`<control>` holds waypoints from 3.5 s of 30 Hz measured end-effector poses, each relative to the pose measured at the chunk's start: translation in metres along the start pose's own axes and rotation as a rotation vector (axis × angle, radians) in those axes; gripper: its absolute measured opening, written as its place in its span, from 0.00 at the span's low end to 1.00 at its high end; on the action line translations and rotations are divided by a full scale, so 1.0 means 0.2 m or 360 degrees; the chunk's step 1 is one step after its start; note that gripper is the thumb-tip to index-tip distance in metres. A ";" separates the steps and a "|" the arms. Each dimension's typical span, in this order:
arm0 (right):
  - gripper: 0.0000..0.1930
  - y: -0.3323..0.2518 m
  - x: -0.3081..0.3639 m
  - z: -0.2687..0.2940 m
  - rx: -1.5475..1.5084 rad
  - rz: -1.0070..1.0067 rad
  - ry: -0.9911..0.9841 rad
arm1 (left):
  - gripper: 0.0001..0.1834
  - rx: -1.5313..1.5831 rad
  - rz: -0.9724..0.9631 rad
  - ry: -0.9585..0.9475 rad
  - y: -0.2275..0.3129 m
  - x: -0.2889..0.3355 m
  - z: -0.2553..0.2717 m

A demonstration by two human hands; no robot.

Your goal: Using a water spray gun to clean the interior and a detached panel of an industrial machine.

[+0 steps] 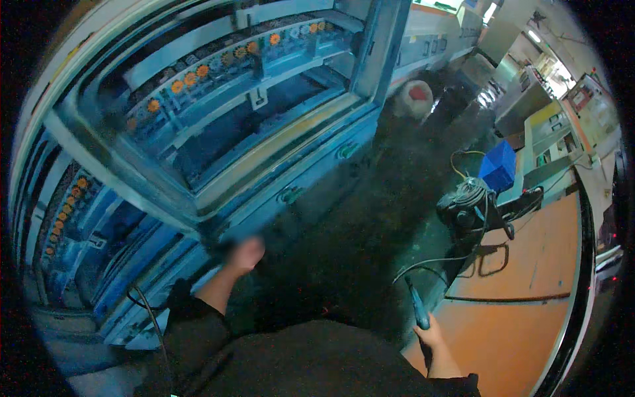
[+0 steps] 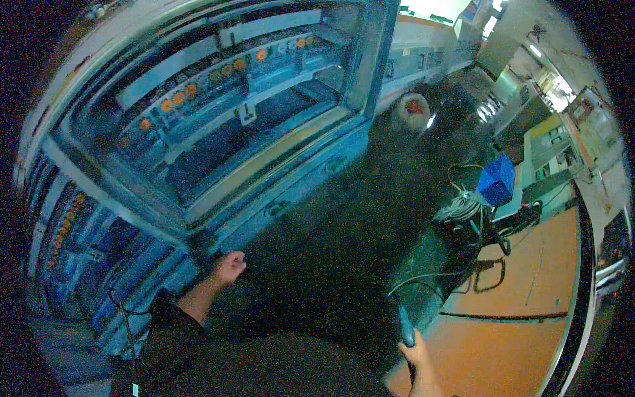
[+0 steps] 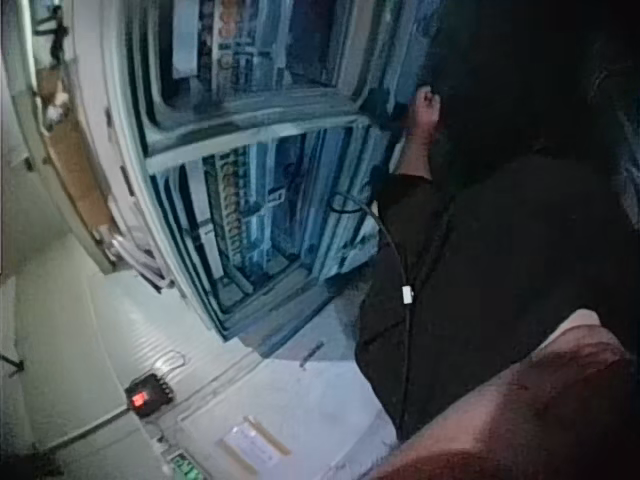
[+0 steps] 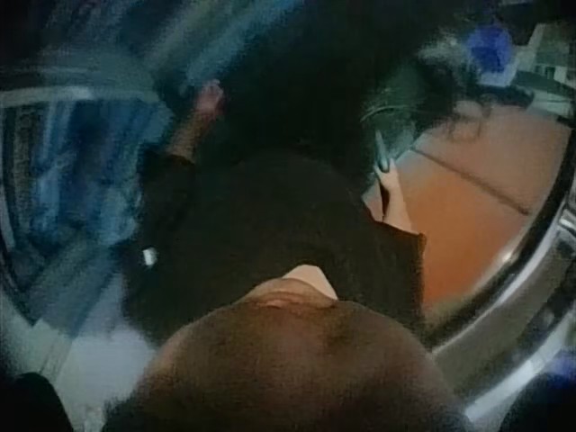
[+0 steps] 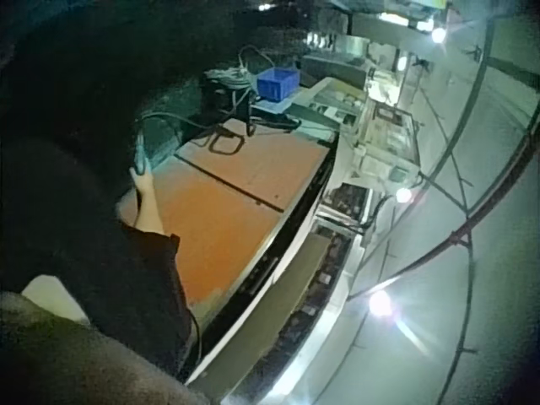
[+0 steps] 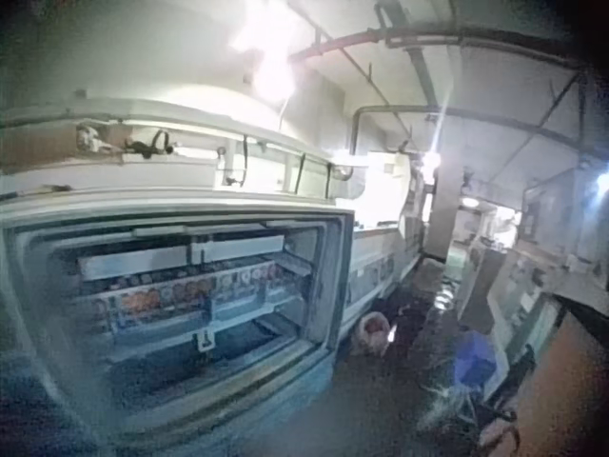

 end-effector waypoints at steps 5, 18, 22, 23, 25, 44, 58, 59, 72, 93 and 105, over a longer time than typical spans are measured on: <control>0.41 -0.74 -0.28 0.38 -0.0017 0.0012 -0.0125 | 0.21 -0.0473 -0.0431 0.0174 0.36 -0.65 0.04; 0.39 -0.93 -0.44 0.68 -0.0468 -0.0490 0.0010 | 0.40 -0.1085 0.0048 0.0089 -0.42 -2.37 0.20; 0.41 -0.99 -0.47 0.72 -0.0408 -0.0779 -0.0025 | 0.41 -0.1213 0.0231 -0.0068 -0.71 -2.58 0.28; 0.41 -1.00 -0.50 0.73 -0.0363 -0.0729 -0.0028 | 0.40 -0.1192 0.0198 -0.0026 -0.79 -2.60 0.34; 0.41 -1.03 -0.56 0.73 -0.0279 -0.0642 -0.0033 | 0.40 -0.1178 0.0119 0.0018 -0.82 -2.67 0.39; 0.37 -1.07 -1.31 0.89 -0.0319 -0.0188 -0.0217 | 0.28 -0.1144 0.0077 -0.0001 1.01 -2.12 0.45; 0.29 -0.57 -2.23 1.15 -0.0528 0.0196 -0.0479 | 0.20 -0.0917 -0.0179 0.0050 2.35 -1.80 -0.11; 0.30 -0.53 -2.24 1.17 -0.0852 0.0048 -0.0735 | 0.21 -0.0900 -0.0206 0.0006 2.38 -1.81 -0.18; 0.39 0.21 -2.23 1.14 -0.1085 -0.0295 -0.0421 | 0.24 -0.0668 -0.0917 -0.0612 3.13 -2.55 -1.21; 0.42 0.00 -1.86 1.10 -0.0861 -0.0061 -0.0030 | 0.29 -0.0867 -0.1623 -0.1266 3.89 -3.70 -2.26; 0.40 -0.37 -1.98 1.32 -0.0996 -0.0571 -0.0415 | 0.27 -0.1768 -0.1108 -0.1794 2.89 -4.17 -2.58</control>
Point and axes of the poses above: each hand's wrist, its own x-axis away from the middle knuckle, its own z-axis out of the back of the hand, y = z × x, the point moved 2 cm from there along -x, towards the middle knuckle, and after that the axes turned 14 degrees about -z, right-handed, at the moved point
